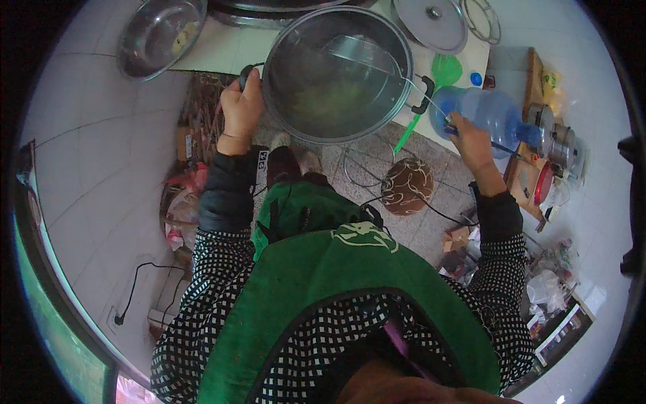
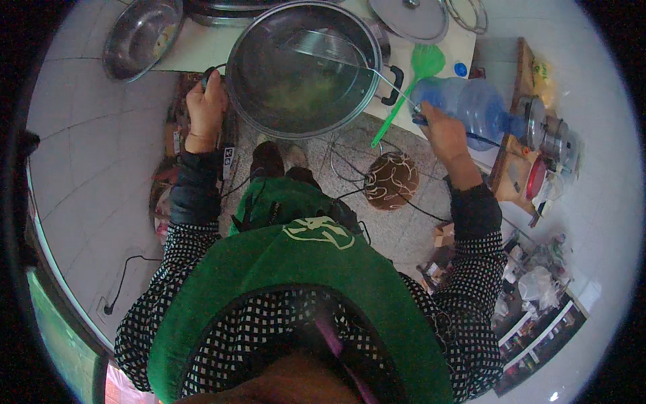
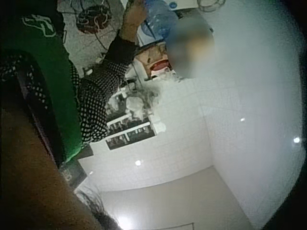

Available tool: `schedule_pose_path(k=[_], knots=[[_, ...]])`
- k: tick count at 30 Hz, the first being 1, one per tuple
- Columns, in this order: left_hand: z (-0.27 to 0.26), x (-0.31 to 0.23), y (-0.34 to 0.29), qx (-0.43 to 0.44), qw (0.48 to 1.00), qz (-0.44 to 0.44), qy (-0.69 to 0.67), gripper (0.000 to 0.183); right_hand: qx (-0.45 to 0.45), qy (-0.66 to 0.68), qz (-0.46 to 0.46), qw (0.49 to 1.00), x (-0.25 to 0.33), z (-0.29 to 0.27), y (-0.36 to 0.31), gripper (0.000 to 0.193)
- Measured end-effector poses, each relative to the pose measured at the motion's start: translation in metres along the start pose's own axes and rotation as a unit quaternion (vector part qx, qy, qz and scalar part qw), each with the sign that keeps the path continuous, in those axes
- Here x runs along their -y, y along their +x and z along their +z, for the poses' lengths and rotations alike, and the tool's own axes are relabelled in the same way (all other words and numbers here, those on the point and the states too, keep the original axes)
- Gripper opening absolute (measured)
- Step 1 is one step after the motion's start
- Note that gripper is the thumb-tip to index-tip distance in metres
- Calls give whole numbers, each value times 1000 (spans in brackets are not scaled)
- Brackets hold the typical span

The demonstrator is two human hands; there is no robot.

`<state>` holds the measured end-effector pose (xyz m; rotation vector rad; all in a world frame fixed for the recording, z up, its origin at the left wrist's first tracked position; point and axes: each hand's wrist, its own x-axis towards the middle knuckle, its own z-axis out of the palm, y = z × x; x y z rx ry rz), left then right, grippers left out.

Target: The person pours oil into a wok, adds chopped peppers and ginger, then stir-fries them. They add chopped cabbage, continue stir-frying, and season the dish with a packet of seasoning. The person washes their hands at the sink at the end.

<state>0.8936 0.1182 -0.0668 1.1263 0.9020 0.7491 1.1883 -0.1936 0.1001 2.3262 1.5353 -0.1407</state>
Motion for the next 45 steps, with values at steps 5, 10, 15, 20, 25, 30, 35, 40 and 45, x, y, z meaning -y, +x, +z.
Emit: schedule_pose_path(k=[5, 10, 15, 20, 25, 30, 35, 40, 45], knots=[[-9, -8, 0, -20, 992, 70, 101, 37, 16, -48, -13, 999, -9, -10, 3, 47], [-11, -12, 6, -17, 994, 26, 104, 39, 6, -40, -76, 996, -19, -16, 24, 48], [-1, -20, 8, -6, 981, 106, 165, 38, 41, -40, -87, 995, -25, 0, 35, 46], [15, -38, 7, 1, 951, 206, 231, 39, 66, -18, -131, 989, -16, 17, 25, 42], [28, -55, 11, -1, 930, 247, 273, 38, 126, 113, -36, 985, 13, 32, 13, 25], [38, -57, 13, -3, 925, 243, 292, 38, 264, 435, 79, 857, 25, 44, 20, 24], [39, -51, 13, -11, 940, 205, 272, 38, 298, 535, 136, 778, 26, 51, 23, 25], [36, -46, 18, -28, 915, 245, 321, 40, 295, 551, 147, 767, 19, 47, 16, 26], [40, -47, 14, -22, 928, 226, 295, 38, 357, 512, 149, 767, 14, 40, -8, 32]])
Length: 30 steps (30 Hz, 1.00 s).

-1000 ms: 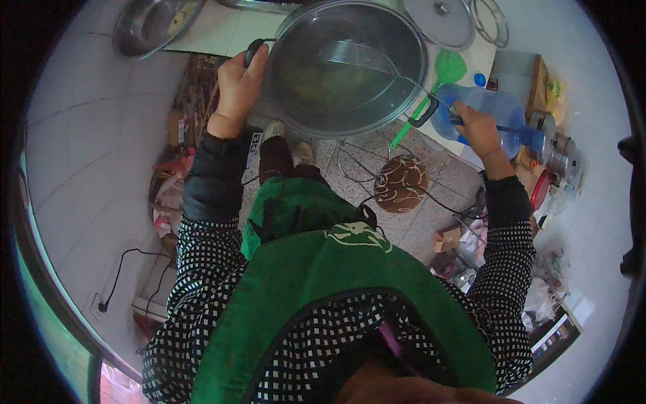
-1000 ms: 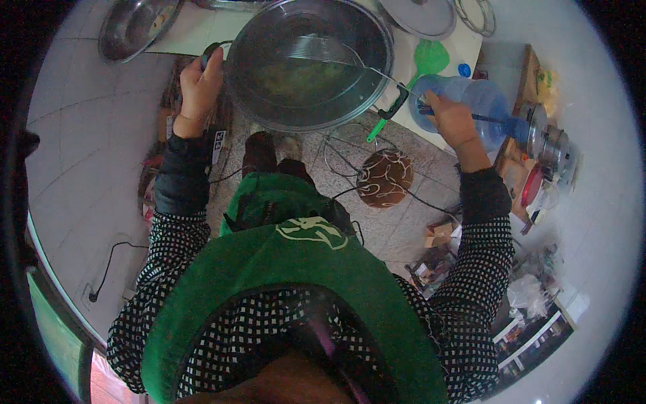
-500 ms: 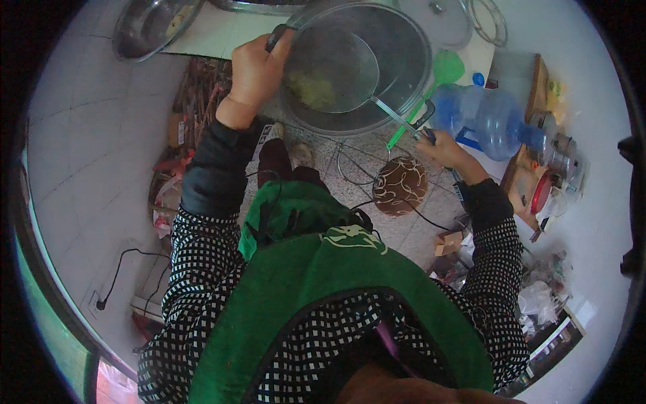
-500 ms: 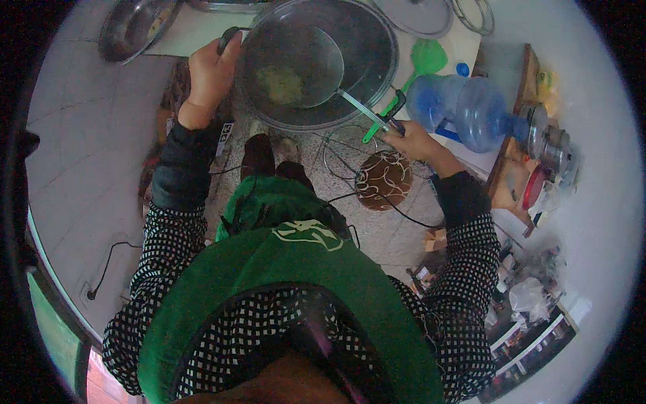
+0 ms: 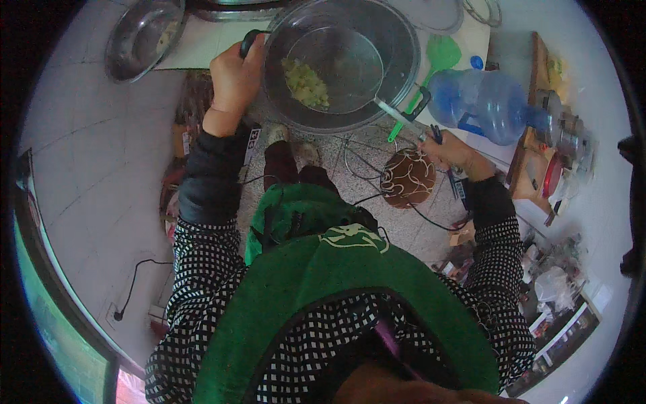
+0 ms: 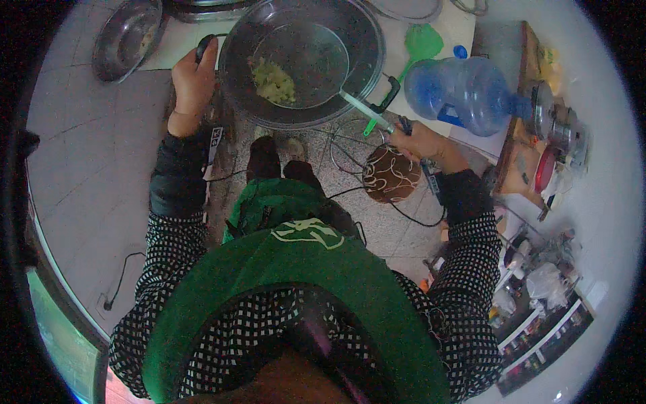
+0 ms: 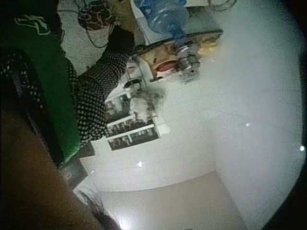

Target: The person pours oil into a wok, adds chopped peppers and ginger, then stir-fries them. They add chopped cabbage, continue stir-frying, and season the dish with a packet of seasoning. The person washes their hands at the sink at the end.

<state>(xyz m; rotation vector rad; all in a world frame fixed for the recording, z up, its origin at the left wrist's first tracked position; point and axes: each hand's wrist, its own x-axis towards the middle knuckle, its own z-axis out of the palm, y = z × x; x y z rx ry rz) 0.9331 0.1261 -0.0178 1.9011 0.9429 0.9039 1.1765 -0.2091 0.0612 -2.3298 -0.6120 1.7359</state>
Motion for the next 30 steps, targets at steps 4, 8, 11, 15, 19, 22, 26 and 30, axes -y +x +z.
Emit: schedule_pose_path(k=[4, 8, 11, 15, 19, 22, 26, 30], knots=[[1, -6, -12, -14, 1000, -22, -11, 36, 19, 97, 5, 995, -23, 35, -14, 31], [8, 0, -29, -14, 983, -180, -36, 36, -44, 121, -79, 989, -38, 64, -14, 27], [17, 5, -40, -53, 973, -209, -85, 35, -9, 197, -98, 975, -33, 70, -13, 26], [27, -5, -56, -82, 911, -280, -291, 31, 20, 253, -73, 964, -20, 81, -17, 24], [32, -25, -75, -115, 901, -267, -322, 30, 46, 275, -141, 950, -11, 102, -11, 22], [47, -36, -87, -103, 884, -267, -370, 30, 64, 265, -115, 955, -12, 111, -7, 21], [58, -35, -103, -142, 863, -253, -413, 31, 113, 300, -125, 939, -9, 125, -3, 21], [59, -34, -121, -131, 890, -231, -370, 31, 136, 308, -181, 924, -8, 138, 0, 22]])
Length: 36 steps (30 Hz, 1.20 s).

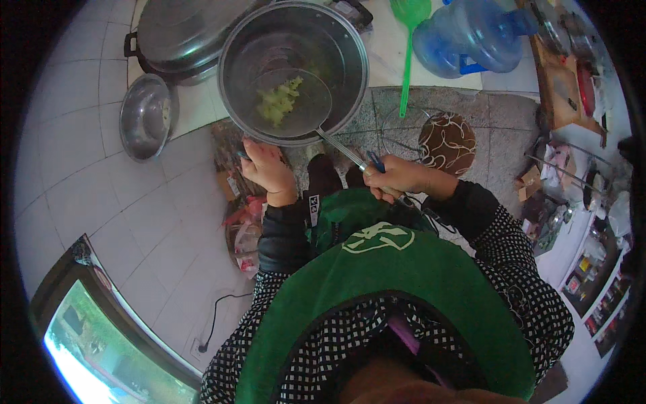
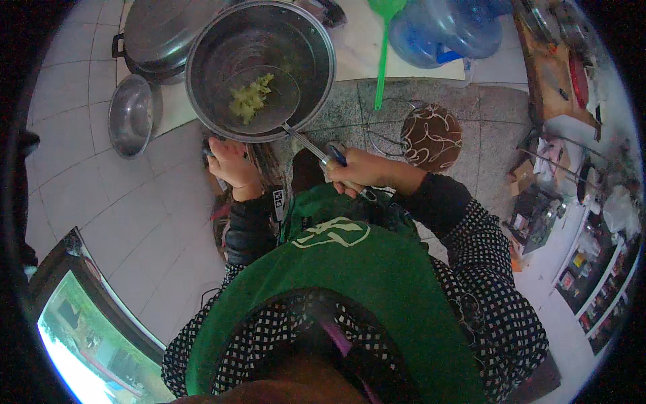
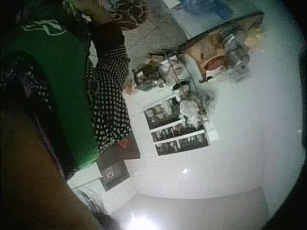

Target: The person pours oil into a wok, adds chopped peppers and ginger, then stir-fries them. They add chopped cabbage, continue stir-frying, and season the dish with a packet of seasoning. The person washes their hands at the sink at the end.

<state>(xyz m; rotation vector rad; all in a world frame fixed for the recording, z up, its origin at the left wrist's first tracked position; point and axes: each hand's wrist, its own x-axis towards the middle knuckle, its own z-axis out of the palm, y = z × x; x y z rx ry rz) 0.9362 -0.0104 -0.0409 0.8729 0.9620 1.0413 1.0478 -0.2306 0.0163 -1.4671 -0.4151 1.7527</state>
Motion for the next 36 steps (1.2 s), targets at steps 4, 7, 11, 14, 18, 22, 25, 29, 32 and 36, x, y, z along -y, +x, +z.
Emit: schedule_pose_path(k=[4, 7, 11, 14, 18, 22, 25, 29, 32, 36], knots=[[3, 1, -16, 23, 999, 46, 2, 35, 29, 31, 20, 999, -8, 0, -1, 24], [7, 3, -24, 21, 999, 45, 5, 35, 78, 77, 34, 993, -16, -3, 1, 25], [2, 6, -33, 25, 998, 55, 29, 32, 116, 147, 10, 982, -33, 0, 10, 25], [-2, 7, -34, 36, 996, 65, 43, 34, 114, 193, -17, 974, -47, 4, 14, 25], [-4, 6, -33, 80, 995, 62, 25, 35, 98, 285, -77, 950, -59, 10, 14, 27], [-3, 6, -35, 144, 979, 115, 83, 34, 17, 338, -100, 936, -64, 13, 17, 28], [0, 6, -35, 160, 980, 96, 76, 33, -53, 329, -123, 935, -61, 8, 26, 28], [6, 4, -26, 181, 977, 85, 70, 33, -112, 223, -146, 957, -50, -3, 40, 25], [9, 3, -16, 192, 976, 77, 67, 34, -178, 69, -93, 977, -41, -10, 46, 27], [9, 4, 3, 176, 971, 124, 99, 35, -265, -47, -54, 962, -32, -19, 43, 22]])
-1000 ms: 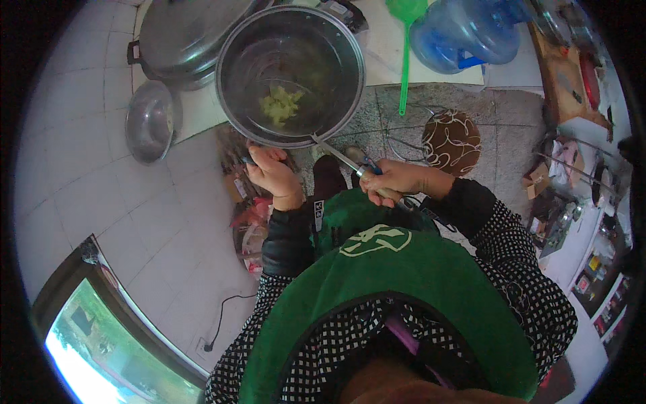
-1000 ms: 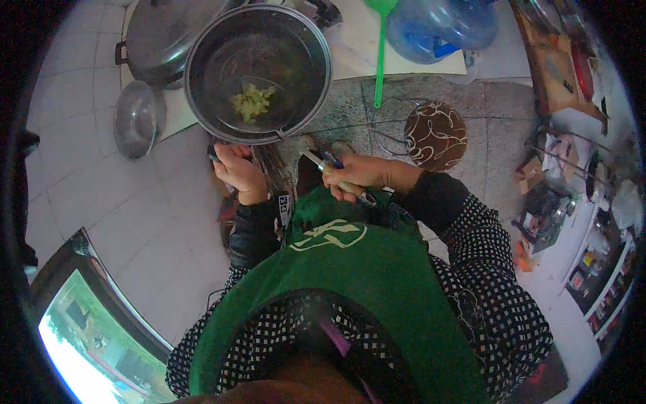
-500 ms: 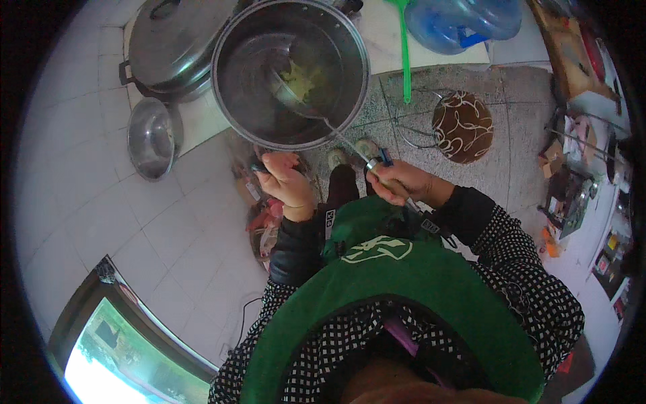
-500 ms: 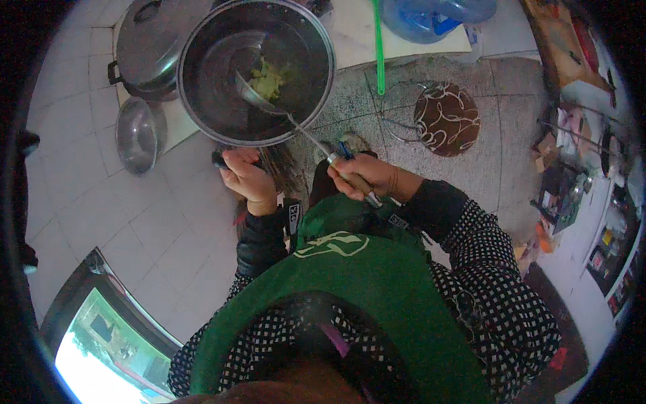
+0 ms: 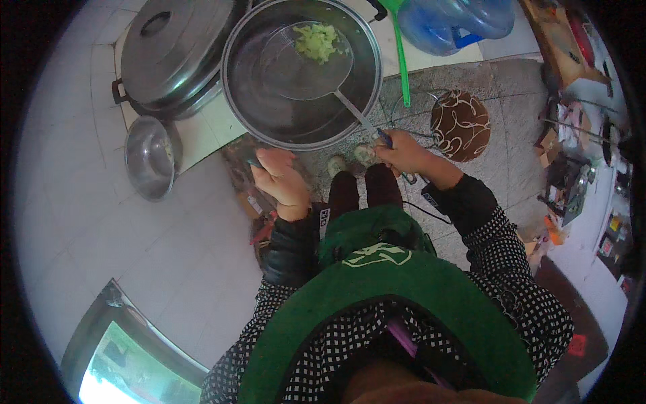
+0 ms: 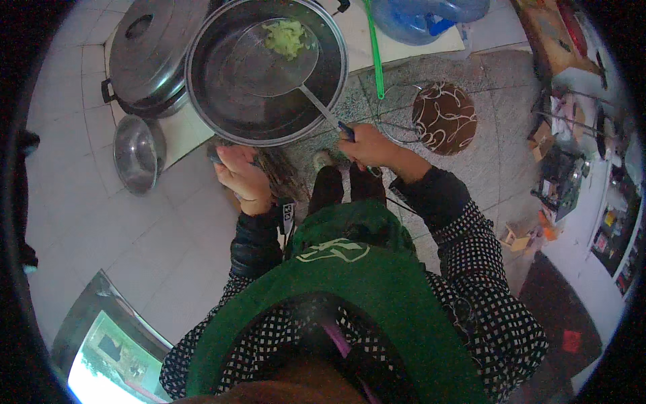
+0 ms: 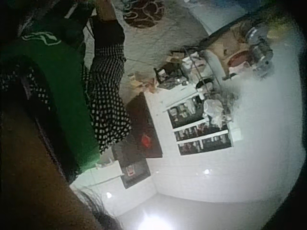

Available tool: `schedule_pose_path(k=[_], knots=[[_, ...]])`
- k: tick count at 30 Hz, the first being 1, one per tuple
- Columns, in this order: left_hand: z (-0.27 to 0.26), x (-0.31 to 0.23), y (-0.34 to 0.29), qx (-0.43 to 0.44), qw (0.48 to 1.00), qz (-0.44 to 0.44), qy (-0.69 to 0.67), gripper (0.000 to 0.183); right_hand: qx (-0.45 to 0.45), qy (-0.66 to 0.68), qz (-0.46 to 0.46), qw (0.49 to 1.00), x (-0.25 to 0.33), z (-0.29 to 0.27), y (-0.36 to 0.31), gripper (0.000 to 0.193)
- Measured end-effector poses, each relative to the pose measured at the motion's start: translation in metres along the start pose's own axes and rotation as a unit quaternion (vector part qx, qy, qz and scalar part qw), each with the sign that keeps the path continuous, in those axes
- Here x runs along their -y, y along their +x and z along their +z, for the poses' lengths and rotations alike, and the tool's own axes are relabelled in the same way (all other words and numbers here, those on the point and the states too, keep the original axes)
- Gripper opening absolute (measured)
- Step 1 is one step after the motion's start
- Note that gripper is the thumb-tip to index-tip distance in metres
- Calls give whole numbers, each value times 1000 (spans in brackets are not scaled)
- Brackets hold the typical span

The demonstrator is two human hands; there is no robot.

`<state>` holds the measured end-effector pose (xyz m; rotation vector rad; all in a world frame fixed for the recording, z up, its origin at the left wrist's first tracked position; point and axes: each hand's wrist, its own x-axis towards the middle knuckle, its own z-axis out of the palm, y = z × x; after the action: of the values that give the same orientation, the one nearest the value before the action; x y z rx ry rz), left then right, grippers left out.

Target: The person pours oil into a wok, adds chopped peppers and ginger, then stir-fries them. They add chopped cabbage, continue stir-frying, and season the dish with a packet of seasoning. The person washes their hands at the sink at the end.

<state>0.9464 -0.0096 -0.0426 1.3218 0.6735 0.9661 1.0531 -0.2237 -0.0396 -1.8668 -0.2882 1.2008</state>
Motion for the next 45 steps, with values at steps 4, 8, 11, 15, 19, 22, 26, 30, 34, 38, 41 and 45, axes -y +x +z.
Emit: schedule_pose_path(k=[4, 8, 11, 15, 19, 22, 26, 30, 34, 38, 41, 45], knots=[[-15, 9, 24, 12, 999, -48, -8, 36, -50, -91, 1, 995, 14, -26, -8, 25], [-34, 16, 64, -4, 994, -112, -14, 38, -53, -244, -30, 968, 41, -67, -20, 28], [-60, 14, 104, 21, 987, -147, 67, 37, -58, -294, -55, 953, 65, -90, -27, 26], [-90, 15, 151, 43, 982, -171, 69, 38, -78, -362, -180, 911, 96, -101, -15, 24], [-112, 18, 185, 47, 974, -175, 135, 37, 3, -397, -92, 913, 126, -101, 5, 20], [-120, 20, 209, 46, 954, -187, 228, 34, 55, -331, -17, 942, 139, -93, 13, 18], [-126, 31, 231, 71, 938, -136, 311, 44, 67, -353, -14, 933, 153, -82, 22, 19], [-132, 41, 247, 72, 933, -167, 312, 34, 83, -285, 6, 955, 158, -76, 22, 20], [-127, 12, 227, -73, 887, 141, 434, 27, 60, -203, 41, 976, 149, -60, 15, 21], [-81, -35, 114, -155, 945, -9, 288, 20, 55, -151, 46, 986, 138, -29, 4, 24], [-10, -40, 32, 129, 981, -131, 67, 23, 73, -124, 29, 989, 132, 2, -1, 25], [41, -34, -7, 77, 938, -280, -189, 20, 73, -131, -115, 982, 116, 44, -4, 26]])
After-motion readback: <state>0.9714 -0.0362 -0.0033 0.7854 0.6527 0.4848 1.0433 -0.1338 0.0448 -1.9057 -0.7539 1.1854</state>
